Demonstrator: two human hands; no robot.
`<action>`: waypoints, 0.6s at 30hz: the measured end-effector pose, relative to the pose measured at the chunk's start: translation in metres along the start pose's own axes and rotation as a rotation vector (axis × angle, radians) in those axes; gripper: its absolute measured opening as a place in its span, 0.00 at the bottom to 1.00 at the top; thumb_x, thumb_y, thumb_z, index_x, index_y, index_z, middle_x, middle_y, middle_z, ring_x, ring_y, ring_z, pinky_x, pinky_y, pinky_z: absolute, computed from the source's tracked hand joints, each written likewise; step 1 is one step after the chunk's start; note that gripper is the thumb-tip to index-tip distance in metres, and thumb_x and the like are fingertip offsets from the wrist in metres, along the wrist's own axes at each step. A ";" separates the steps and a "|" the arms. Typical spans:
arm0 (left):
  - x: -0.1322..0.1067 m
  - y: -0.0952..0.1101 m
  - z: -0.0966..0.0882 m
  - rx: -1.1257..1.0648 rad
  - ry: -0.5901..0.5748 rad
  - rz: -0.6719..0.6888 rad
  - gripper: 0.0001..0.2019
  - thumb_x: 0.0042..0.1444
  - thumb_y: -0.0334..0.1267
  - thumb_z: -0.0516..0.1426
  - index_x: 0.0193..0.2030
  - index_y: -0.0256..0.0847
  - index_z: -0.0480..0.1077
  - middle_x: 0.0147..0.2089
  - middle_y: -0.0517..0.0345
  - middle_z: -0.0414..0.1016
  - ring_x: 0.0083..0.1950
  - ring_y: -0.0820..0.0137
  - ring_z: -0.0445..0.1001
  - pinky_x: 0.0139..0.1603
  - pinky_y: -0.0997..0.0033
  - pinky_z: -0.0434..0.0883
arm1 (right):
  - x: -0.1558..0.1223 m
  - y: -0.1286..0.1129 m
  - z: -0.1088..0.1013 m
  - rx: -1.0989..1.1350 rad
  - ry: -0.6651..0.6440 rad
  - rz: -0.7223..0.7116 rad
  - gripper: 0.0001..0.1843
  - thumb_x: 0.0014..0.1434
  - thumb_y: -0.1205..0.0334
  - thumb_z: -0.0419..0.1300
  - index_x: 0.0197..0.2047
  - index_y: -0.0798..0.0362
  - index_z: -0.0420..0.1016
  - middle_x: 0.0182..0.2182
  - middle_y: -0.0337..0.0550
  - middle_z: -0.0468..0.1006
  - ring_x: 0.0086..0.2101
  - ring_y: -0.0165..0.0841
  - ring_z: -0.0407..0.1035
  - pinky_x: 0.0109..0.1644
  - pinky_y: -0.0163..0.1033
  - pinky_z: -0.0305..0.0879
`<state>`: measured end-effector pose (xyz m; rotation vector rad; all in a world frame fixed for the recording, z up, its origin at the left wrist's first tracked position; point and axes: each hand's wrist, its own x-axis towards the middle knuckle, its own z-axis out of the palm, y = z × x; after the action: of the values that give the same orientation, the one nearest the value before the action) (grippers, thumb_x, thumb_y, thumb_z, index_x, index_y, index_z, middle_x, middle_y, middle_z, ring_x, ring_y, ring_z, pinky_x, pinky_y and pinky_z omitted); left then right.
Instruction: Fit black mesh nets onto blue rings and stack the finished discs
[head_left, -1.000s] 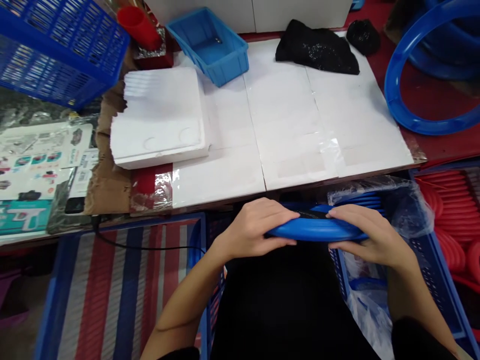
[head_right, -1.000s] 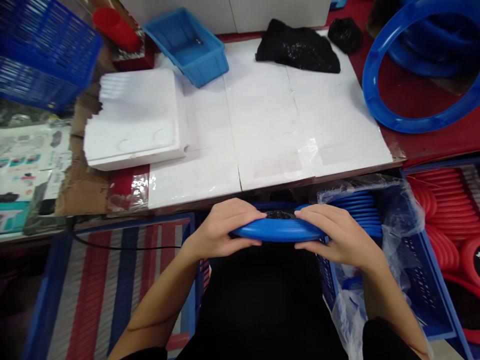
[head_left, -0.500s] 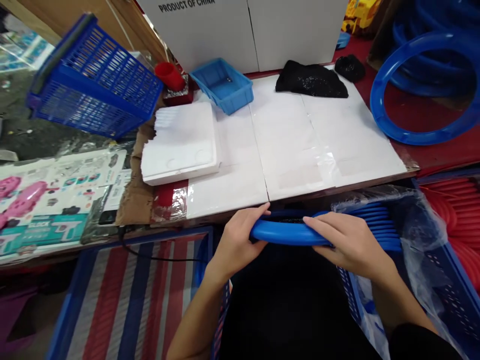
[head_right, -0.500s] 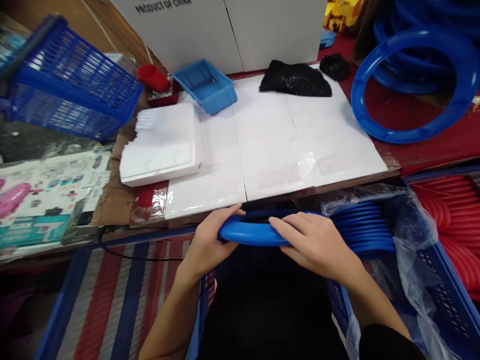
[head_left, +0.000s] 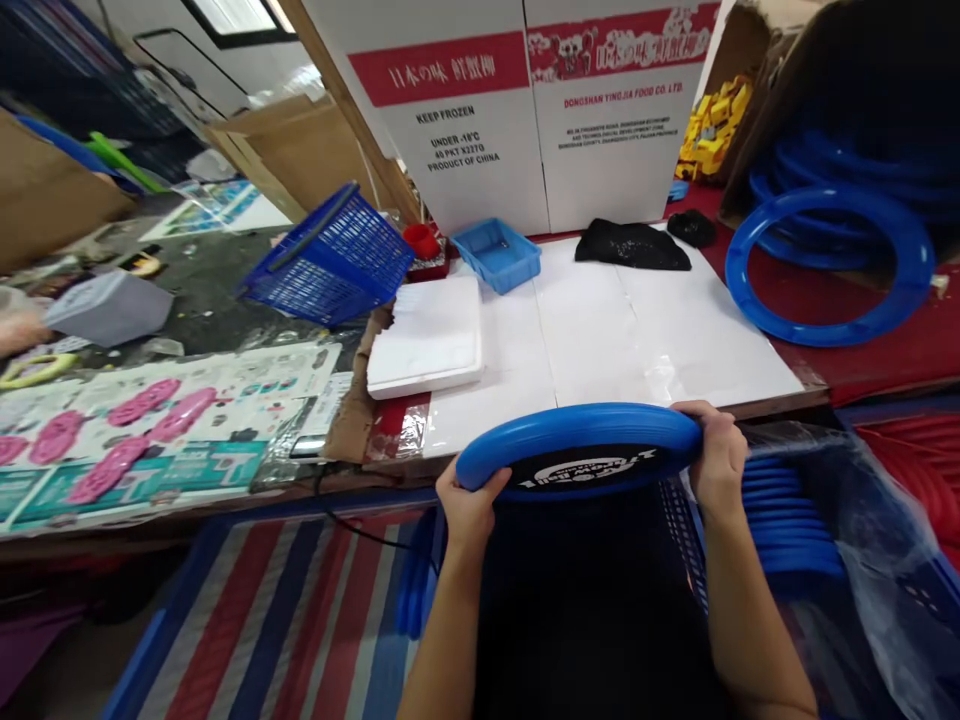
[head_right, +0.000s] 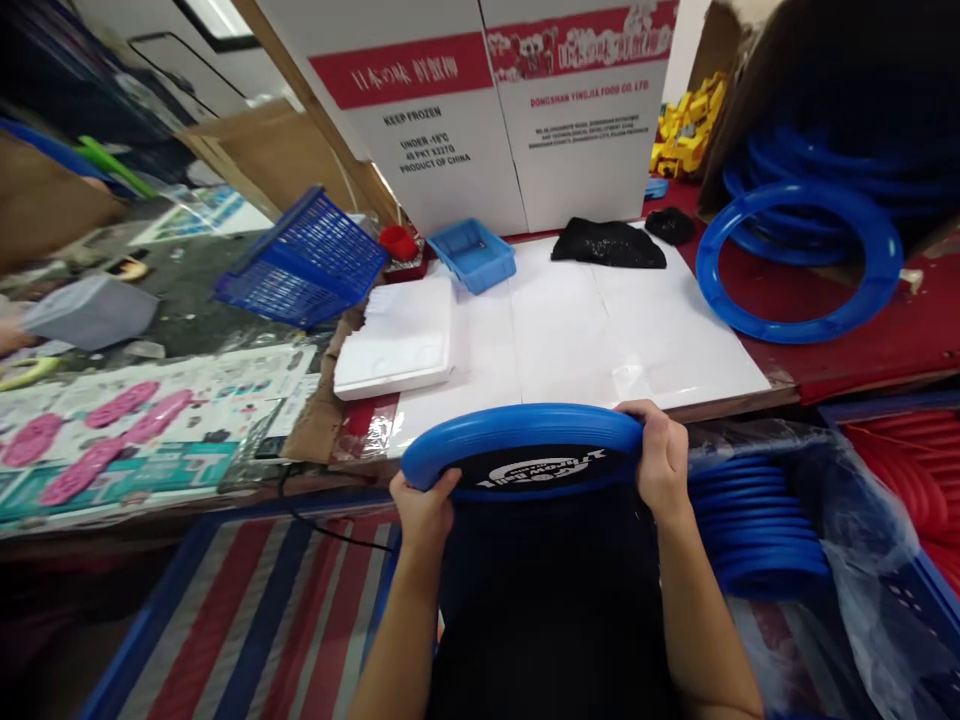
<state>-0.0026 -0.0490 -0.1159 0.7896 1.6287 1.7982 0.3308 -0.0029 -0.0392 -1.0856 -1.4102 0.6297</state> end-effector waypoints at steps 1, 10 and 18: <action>-0.003 -0.007 0.002 -0.042 0.031 -0.037 0.23 0.30 0.40 0.77 0.35 0.36 0.78 0.31 0.60 0.79 0.30 0.72 0.75 0.37 0.69 0.77 | 0.000 -0.002 0.007 -0.036 0.031 -0.013 0.30 0.80 0.46 0.43 0.46 0.48 0.85 0.37 0.44 0.85 0.38 0.39 0.80 0.43 0.44 0.73; -0.009 -0.025 -0.011 0.041 -0.063 0.093 0.26 0.41 0.54 0.76 0.40 0.36 0.80 0.34 0.54 0.81 0.33 0.62 0.79 0.39 0.62 0.79 | 0.001 -0.014 0.024 -0.367 0.147 -0.067 0.36 0.81 0.47 0.40 0.38 0.53 0.86 0.25 0.43 0.79 0.27 0.35 0.74 0.35 0.42 0.65; -0.012 0.032 -0.026 0.176 -0.466 0.473 0.44 0.62 0.81 0.47 0.46 0.37 0.81 0.36 0.47 0.81 0.34 0.61 0.79 0.37 0.64 0.73 | -0.030 -0.017 0.033 -0.510 0.314 -0.007 0.40 0.80 0.43 0.42 0.34 0.57 0.88 0.17 0.46 0.73 0.23 0.38 0.69 0.29 0.43 0.57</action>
<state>-0.0154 -0.0781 -0.0871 1.6480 1.3694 1.6000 0.2908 -0.0297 -0.0435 -1.5033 -1.3248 0.0763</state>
